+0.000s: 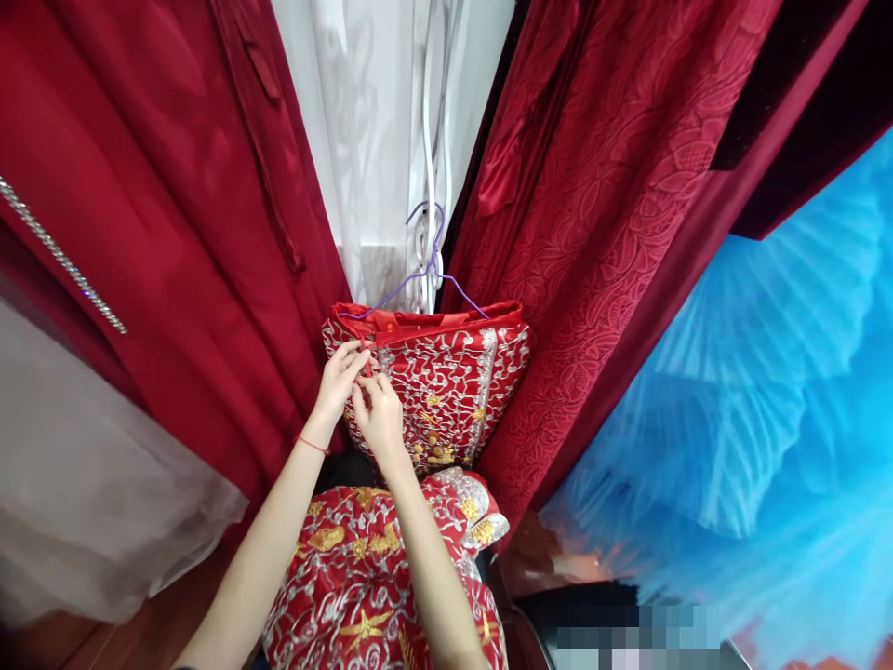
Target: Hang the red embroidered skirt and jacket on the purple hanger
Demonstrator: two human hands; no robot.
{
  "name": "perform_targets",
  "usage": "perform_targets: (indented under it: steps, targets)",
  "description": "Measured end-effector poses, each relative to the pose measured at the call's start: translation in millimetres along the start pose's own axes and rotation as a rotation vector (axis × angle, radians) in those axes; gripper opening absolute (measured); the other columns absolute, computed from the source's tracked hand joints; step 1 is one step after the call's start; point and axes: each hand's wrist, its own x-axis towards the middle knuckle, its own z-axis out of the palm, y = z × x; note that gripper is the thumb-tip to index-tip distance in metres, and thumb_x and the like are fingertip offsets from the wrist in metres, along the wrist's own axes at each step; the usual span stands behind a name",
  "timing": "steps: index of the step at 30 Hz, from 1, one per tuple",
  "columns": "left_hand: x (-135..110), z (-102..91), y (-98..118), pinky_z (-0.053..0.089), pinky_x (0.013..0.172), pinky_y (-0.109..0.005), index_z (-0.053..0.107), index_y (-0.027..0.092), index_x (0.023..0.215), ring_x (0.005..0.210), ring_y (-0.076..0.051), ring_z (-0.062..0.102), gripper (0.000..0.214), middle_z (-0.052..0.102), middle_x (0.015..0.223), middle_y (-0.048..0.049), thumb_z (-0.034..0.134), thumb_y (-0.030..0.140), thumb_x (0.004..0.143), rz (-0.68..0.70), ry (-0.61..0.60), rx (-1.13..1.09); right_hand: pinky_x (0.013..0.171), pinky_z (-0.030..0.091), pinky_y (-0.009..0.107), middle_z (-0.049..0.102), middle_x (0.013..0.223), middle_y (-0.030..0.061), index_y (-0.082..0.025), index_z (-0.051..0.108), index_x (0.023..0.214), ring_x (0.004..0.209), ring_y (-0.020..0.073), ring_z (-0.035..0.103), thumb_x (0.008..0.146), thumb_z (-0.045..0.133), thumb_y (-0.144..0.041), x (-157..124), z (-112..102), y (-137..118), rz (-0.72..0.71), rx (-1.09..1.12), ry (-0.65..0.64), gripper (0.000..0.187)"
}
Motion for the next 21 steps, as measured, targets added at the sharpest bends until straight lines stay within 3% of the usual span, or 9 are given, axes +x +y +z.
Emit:
perform_targets:
  steps: [3, 7, 12, 14, 16, 18, 21]
  targets:
    - [-6, -6.6, -17, 0.055, 0.085, -0.03, 0.065, 0.021, 0.104, 0.095, -0.018, 0.07, 0.032, 0.072, 0.107, -0.007, 0.071, 0.042, 0.081, -0.002, 0.054, -0.024, 0.068, 0.048, 0.028, 0.06, 0.086, 0.0045, -0.019, 0.069, 0.099, 0.068, 0.0143, 0.056, 0.096, 0.051, -0.023, -1, -3, 0, 0.013, 0.024, 0.001, 0.019]
    - [-18, -13.5, -41, 0.054, 0.085, -0.028, 0.066, 0.02, 0.096, 0.098, -0.018, 0.068, 0.027, 0.071, 0.107, -0.0074, 0.063, 0.044, 0.083, -0.028, 0.204, -0.05, 0.07, 0.048, 0.027, 0.06, 0.087, 0.0045, -0.018, 0.069, 0.101, 0.069, 0.014, 0.056, 0.097, 0.052, -0.026, 3, -9, -1, 0.012, 0.056, 0.004, 0.019]
    - [-8, -15.3, -38, 0.053, 0.087, -0.028, 0.067, 0.02, 0.094, 0.097, -0.018, 0.067, 0.034, 0.07, 0.104, -0.0073, 0.051, 0.05, 0.089, 0.022, 0.174, -0.024, 0.067, 0.047, 0.027, 0.06, 0.088, 0.0042, -0.018, 0.069, 0.099, 0.066, 0.0127, 0.054, 0.097, 0.052, -0.028, 5, -8, -2, -0.005, 0.049, -0.015, 0.02]
    - [-10, -18.4, -41, 0.052, 0.086, -0.027, 0.064, 0.019, 0.093, 0.093, -0.016, 0.066, 0.041, 0.069, 0.1, -0.007, 0.039, 0.051, 0.094, 0.014, 0.224, 0.115, 0.067, 0.047, 0.027, 0.06, 0.087, 0.0041, -0.018, 0.068, 0.099, 0.066, 0.0128, 0.054, 0.097, 0.051, -0.028, 5, -7, -3, -0.002, 0.05, -0.015, 0.02]
    - [-26, -23.5, -54, 0.052, 0.082, -0.026, 0.06, 0.018, 0.091, 0.087, -0.015, 0.064, 0.046, 0.066, 0.092, -0.0061, 0.026, 0.048, 0.1, -0.053, 0.309, 0.322, 0.067, 0.046, 0.027, 0.06, 0.086, 0.004, -0.018, 0.068, 0.097, 0.068, 0.0131, 0.054, 0.098, 0.05, -0.029, 5, -5, -5, 0.0, 0.058, -0.01, 0.021]
    - [-53, -28.0, -74, 0.052, 0.078, -0.028, 0.059, 0.018, 0.089, 0.082, -0.015, 0.062, 0.046, 0.063, 0.084, -0.005, 0.023, 0.044, 0.103, -0.151, 0.315, 0.488, 0.066, 0.046, 0.026, 0.06, 0.084, 0.0036, -0.018, 0.068, 0.095, 0.067, 0.0131, 0.053, 0.098, 0.05, -0.029, 5, -4, -7, 0.008, 0.065, -0.006, 0.021]
    - [-97, -27.3, -99, 0.054, 0.078, -0.033, 0.064, 0.015, 0.099, 0.085, -0.017, 0.064, 0.028, 0.065, 0.092, -0.0056, 0.053, 0.041, 0.097, -0.288, 0.1, 0.63, 0.064, 0.045, 0.026, 0.059, 0.082, 0.0025, -0.019, 0.068, 0.095, 0.064, 0.0124, 0.051, 0.098, 0.05, -0.03, 5, -2, -8, 0.025, 0.064, -0.002, 0.022]
